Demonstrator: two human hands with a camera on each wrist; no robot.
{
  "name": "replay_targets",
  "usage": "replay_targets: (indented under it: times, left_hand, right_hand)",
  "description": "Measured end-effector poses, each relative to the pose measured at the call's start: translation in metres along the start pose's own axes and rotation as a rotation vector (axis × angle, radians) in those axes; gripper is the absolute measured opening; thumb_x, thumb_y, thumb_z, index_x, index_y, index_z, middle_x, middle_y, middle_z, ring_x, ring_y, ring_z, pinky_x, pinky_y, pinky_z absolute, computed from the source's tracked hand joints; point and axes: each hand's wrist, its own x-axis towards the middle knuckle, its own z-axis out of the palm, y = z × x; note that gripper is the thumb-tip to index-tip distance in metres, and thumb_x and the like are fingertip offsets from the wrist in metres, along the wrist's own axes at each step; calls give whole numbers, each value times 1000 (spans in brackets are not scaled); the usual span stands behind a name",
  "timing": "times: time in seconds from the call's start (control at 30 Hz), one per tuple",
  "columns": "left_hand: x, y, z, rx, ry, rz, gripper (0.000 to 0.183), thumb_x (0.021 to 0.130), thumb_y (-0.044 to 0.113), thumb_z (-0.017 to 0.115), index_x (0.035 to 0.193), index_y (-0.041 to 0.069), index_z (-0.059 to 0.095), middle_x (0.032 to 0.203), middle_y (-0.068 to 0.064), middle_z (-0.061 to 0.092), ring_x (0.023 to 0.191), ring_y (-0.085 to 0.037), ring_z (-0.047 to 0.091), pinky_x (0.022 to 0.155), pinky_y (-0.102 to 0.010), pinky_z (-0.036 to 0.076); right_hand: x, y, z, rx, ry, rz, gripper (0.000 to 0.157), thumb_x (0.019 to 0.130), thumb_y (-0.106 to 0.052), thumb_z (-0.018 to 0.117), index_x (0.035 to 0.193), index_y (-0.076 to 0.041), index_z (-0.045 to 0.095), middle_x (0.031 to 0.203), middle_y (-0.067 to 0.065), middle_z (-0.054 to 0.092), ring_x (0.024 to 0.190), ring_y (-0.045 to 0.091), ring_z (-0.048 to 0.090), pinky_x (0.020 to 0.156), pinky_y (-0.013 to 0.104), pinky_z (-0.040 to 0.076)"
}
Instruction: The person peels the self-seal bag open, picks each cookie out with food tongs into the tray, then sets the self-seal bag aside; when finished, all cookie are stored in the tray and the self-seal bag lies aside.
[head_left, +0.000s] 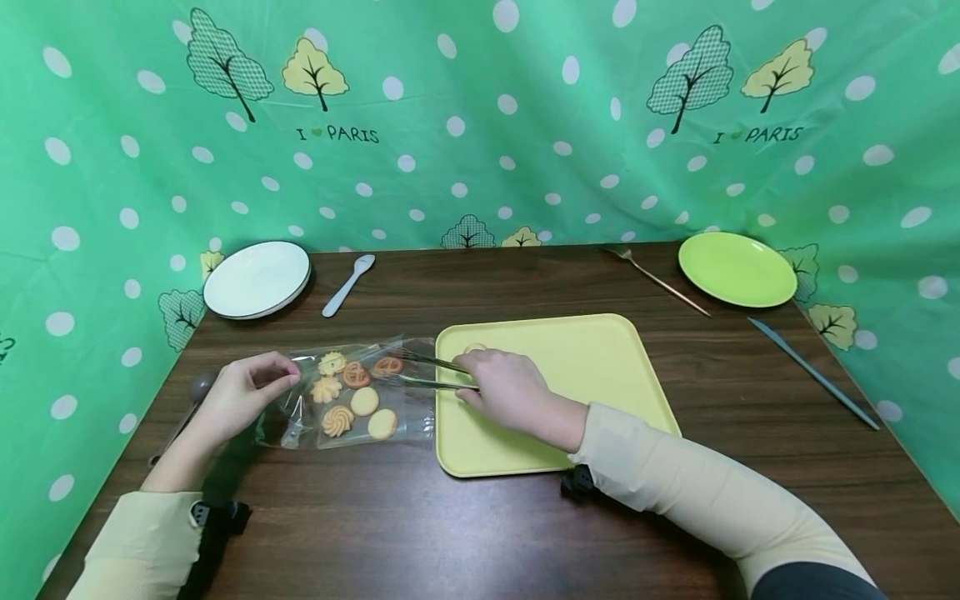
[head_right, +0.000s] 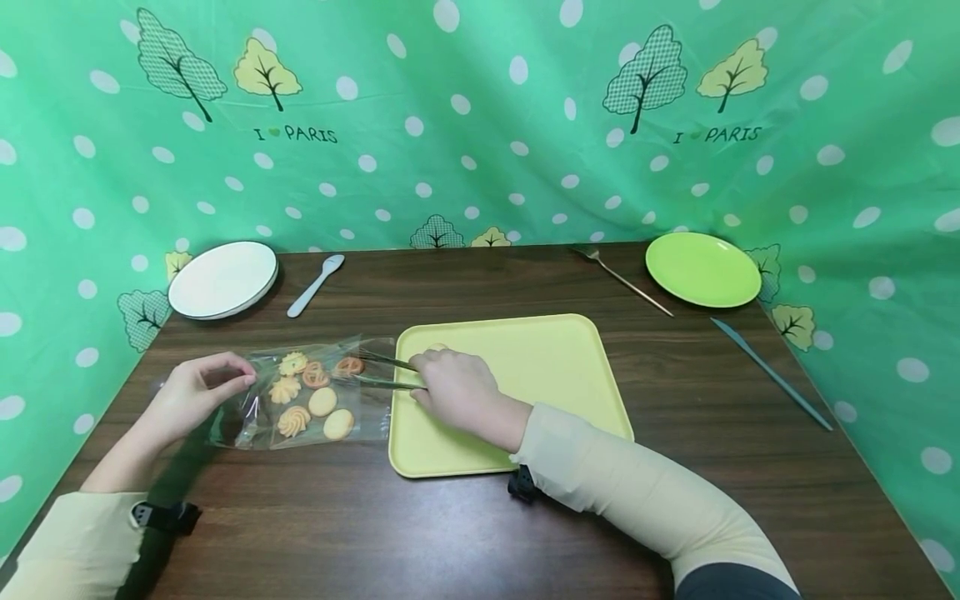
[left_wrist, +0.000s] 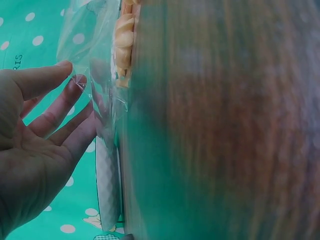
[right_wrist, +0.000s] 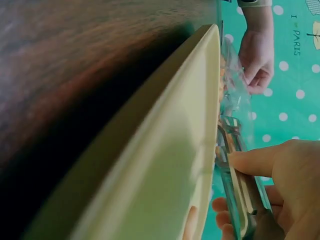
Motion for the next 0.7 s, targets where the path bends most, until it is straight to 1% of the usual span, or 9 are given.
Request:
replay_targets:
  times: [0.17,0.37,0.5,0.63,0.7]
  left_hand:
    - [-1,0,0,-5,-4,-13,11,90,23,66,93,13,68,89,-3,68,77,-11,56,63,-23,45]
    - [0,-4,1,-5,-2,-15,9,91,22,65,94,14,68,91,-2,68,78,-10,57,64,-23,46]
    - [-1,-5,0,-5,2,-15,8,91,21,65,94,14,68,91,-1,68,78,-9,58,64,-23,46]
    - [-1,-5,0,-17,7,-2,9,91,21,65,94,14,68,91,-3,68,77,-8,58,63,-23,46]
    - [-1,-5,0,-20,11,4,9,90,22,66,93,14,68,90,-3,68,76,-8,58,63,-23,46]
  right_hand:
    - [-4,5,2,19,15,-5,39,85,-35,70,119,-18,63,113,-4,66,96,15,65,61,37,51]
    - [-15,14,-5,36,57,-3,37,83,-34,73,116,-20,63,102,-5,69,88,14,65,58,37,50]
    - [-28,24,-15,57,79,14,41,83,-33,73,120,-19,63,108,-1,69,95,16,66,65,39,52]
    - [-46,37,-27,84,97,46,44,83,-34,72,122,-17,62,111,2,69,97,18,66,70,42,53]
    - [-56,44,-32,92,109,70,43,83,-34,73,122,-18,63,111,1,69,97,18,66,70,42,53]
